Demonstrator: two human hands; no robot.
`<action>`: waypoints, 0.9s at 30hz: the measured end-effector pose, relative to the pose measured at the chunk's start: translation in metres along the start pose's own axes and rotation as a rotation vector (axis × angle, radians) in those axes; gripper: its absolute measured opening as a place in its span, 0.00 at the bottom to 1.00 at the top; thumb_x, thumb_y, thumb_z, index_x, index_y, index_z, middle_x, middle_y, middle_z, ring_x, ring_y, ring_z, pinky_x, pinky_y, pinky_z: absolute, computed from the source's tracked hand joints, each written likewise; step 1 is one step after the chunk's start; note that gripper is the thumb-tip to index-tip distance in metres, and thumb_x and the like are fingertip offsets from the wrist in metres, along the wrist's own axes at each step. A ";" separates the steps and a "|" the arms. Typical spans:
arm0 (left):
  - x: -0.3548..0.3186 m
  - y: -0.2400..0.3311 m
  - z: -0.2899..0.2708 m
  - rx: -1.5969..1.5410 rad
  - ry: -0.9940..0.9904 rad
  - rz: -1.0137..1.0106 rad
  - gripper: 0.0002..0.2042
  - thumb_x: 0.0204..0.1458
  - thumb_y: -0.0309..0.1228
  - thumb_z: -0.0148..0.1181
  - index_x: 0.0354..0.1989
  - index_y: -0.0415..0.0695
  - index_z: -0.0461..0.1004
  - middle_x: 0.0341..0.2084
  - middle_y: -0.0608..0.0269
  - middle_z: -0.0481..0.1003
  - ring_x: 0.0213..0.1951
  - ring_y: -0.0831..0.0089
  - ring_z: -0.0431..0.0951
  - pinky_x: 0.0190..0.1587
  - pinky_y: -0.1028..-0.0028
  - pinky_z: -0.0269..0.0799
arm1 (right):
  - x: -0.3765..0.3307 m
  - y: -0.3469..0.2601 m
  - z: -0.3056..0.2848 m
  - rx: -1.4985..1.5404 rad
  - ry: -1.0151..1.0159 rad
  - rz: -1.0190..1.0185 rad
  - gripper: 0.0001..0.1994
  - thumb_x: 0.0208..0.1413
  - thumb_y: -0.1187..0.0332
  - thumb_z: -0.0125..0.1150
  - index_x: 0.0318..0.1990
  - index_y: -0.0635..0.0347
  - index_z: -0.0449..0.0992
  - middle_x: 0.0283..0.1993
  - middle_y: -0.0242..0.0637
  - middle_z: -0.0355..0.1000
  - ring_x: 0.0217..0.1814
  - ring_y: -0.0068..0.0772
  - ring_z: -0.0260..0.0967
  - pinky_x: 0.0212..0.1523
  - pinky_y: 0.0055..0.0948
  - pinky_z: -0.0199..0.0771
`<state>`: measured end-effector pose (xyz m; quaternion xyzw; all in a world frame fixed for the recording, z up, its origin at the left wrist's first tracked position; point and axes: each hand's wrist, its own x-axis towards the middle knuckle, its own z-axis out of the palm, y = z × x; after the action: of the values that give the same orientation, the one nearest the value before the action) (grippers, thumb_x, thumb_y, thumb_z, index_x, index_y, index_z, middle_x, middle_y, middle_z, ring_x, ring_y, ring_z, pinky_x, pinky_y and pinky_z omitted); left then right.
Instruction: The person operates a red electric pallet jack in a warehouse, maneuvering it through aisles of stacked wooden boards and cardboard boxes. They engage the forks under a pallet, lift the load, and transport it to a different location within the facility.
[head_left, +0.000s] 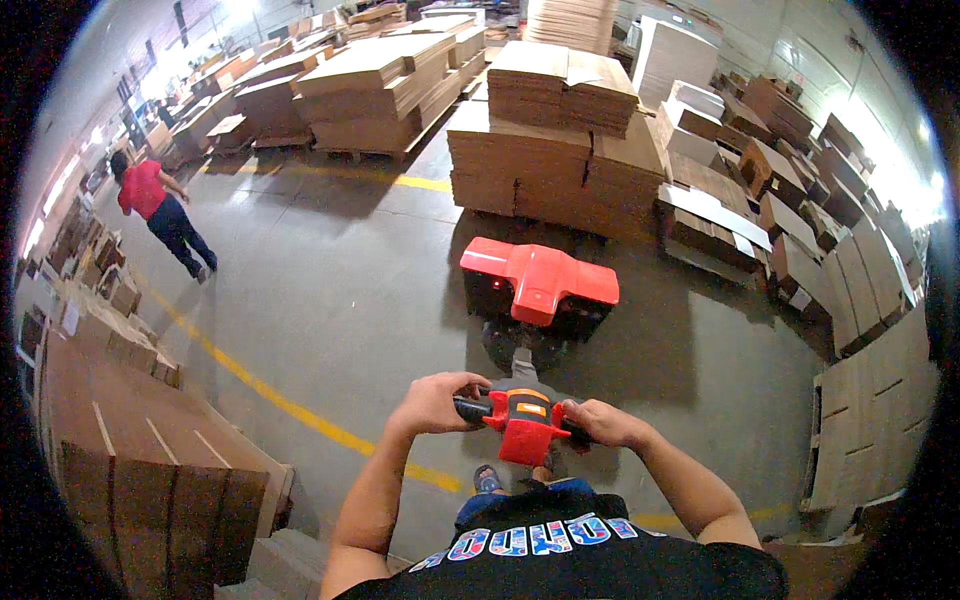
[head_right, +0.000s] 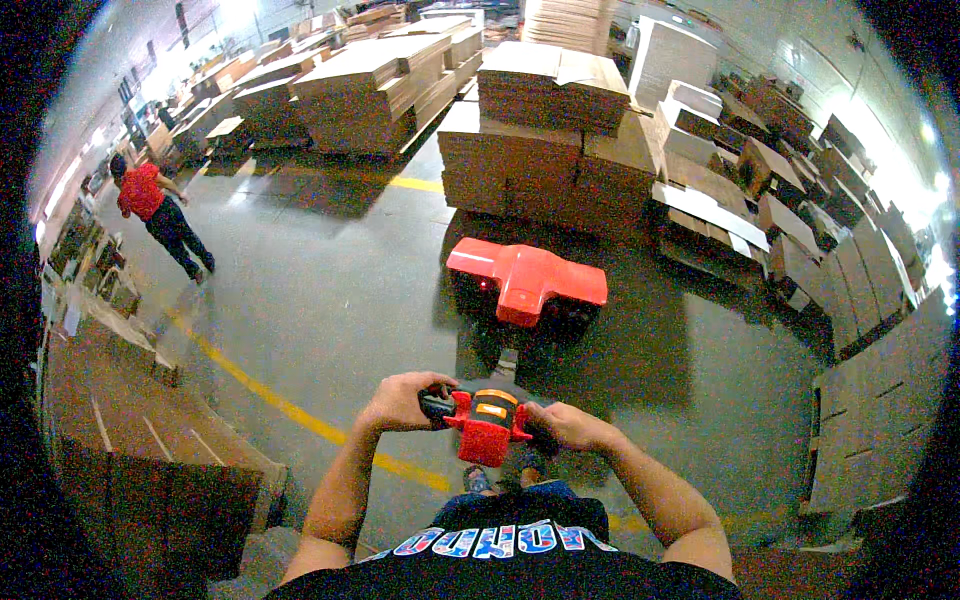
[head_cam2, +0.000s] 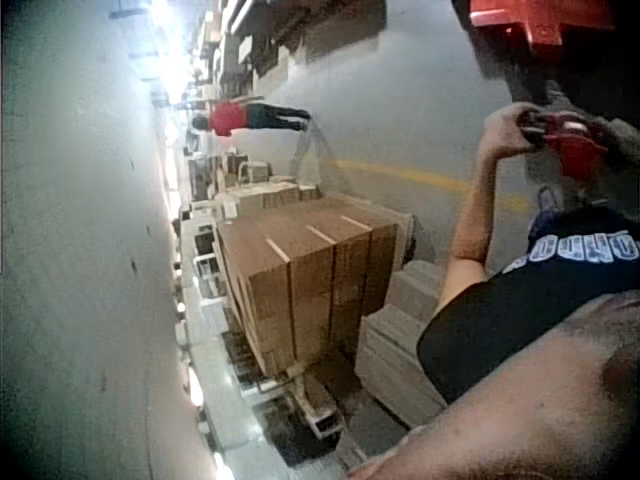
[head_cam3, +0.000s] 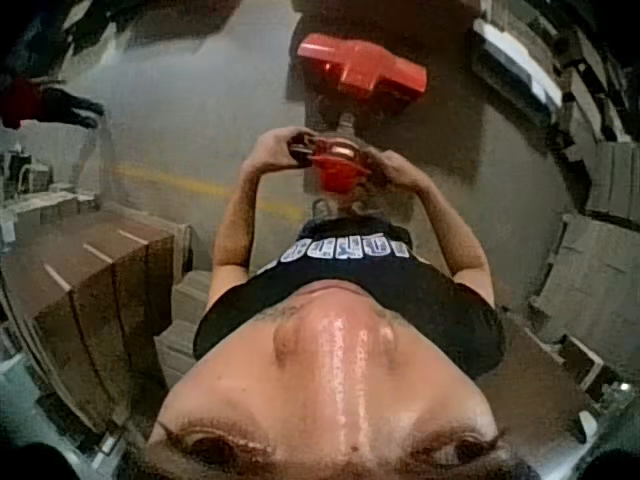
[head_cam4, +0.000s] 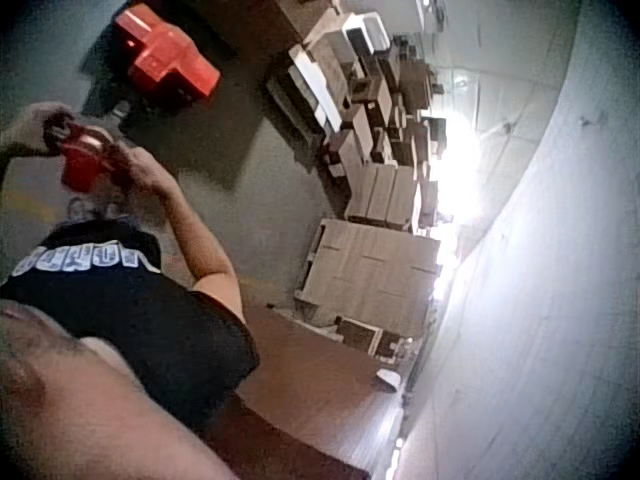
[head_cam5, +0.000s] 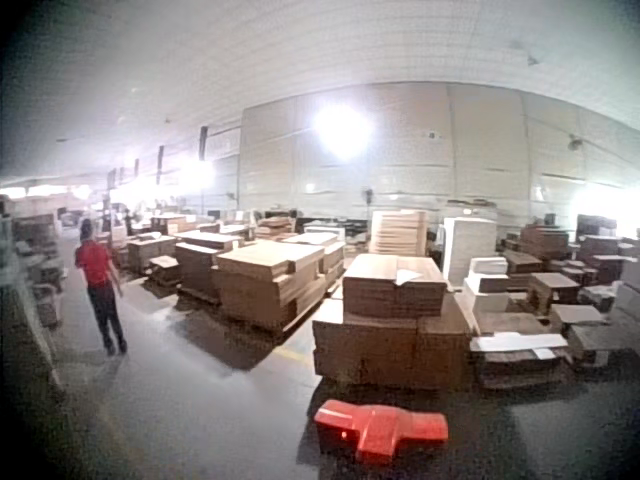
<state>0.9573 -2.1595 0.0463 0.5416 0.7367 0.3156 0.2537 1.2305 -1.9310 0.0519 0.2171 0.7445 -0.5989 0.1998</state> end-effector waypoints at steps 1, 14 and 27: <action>0.002 -0.002 -0.001 0.008 -0.007 -0.010 0.31 0.37 0.43 0.81 0.55 0.55 0.82 0.40 0.65 0.84 0.45 0.63 0.85 0.51 0.65 0.81 | 0.003 0.002 0.000 -0.003 -0.004 -0.008 0.38 0.76 0.36 0.31 0.42 0.64 0.80 0.32 0.34 0.76 0.34 0.29 0.70 0.41 0.36 0.76; 0.063 -0.057 0.004 0.077 0.164 0.052 0.28 0.36 0.37 0.81 0.52 0.56 0.83 0.40 0.67 0.84 0.45 0.62 0.84 0.53 0.63 0.81 | 0.058 -0.008 -0.040 -0.154 0.179 -0.138 0.44 0.70 0.26 0.29 0.42 0.58 0.82 0.28 0.31 0.74 0.24 0.26 0.66 0.28 0.32 0.70; 0.052 -0.121 0.043 0.428 0.287 -0.063 0.33 0.38 0.37 0.81 0.59 0.58 0.79 0.61 0.62 0.73 0.63 0.54 0.72 0.68 0.53 0.65 | 0.116 0.041 -0.009 -0.487 0.133 -0.143 0.48 0.52 0.15 0.48 0.53 0.53 0.83 0.38 0.40 0.81 0.42 0.39 0.81 0.44 0.41 0.79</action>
<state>0.8958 -2.1273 -0.0741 0.5094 0.8317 0.2179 0.0359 1.1573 -1.9045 -0.0440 0.1485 0.8918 -0.3988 0.1540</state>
